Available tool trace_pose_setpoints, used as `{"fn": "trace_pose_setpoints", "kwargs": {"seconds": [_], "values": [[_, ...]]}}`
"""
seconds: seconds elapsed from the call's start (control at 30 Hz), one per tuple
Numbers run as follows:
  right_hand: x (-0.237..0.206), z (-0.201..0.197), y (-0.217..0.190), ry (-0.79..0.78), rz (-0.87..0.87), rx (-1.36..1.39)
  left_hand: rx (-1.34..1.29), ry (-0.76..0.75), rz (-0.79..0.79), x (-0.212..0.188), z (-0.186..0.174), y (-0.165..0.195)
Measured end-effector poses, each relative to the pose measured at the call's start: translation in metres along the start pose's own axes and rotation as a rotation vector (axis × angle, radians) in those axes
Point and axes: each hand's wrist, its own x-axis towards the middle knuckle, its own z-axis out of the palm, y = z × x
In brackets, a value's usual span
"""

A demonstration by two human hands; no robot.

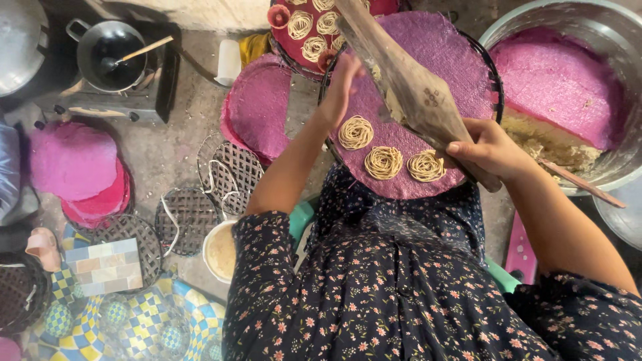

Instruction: The person sits and uses a wooden hand press to extrude dough into coiled noodle nests, placing each finished nest onto a pink cloth-covered round tray. They scoop dough from a large basin into the press, squeeze the press to form noodles, and arrange the nests in rows, repeating the cycle.

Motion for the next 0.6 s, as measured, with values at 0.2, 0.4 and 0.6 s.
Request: {"fn": "trace_pose_setpoints", "kwargs": {"seconds": [0.2,0.4,0.6], "values": [[-0.015,-0.019,0.009,-0.207,0.083,0.056,-1.289,-0.227,0.048,0.049,0.015,0.067],[-0.016,-0.044,0.007,-0.047,0.357,-0.075,-1.295,-0.482,0.249,0.083,0.049,0.006],[-0.010,-0.023,-0.004,0.103,0.438,-0.250,-1.303,-0.332,0.243,0.092,0.050,-0.028]]}}
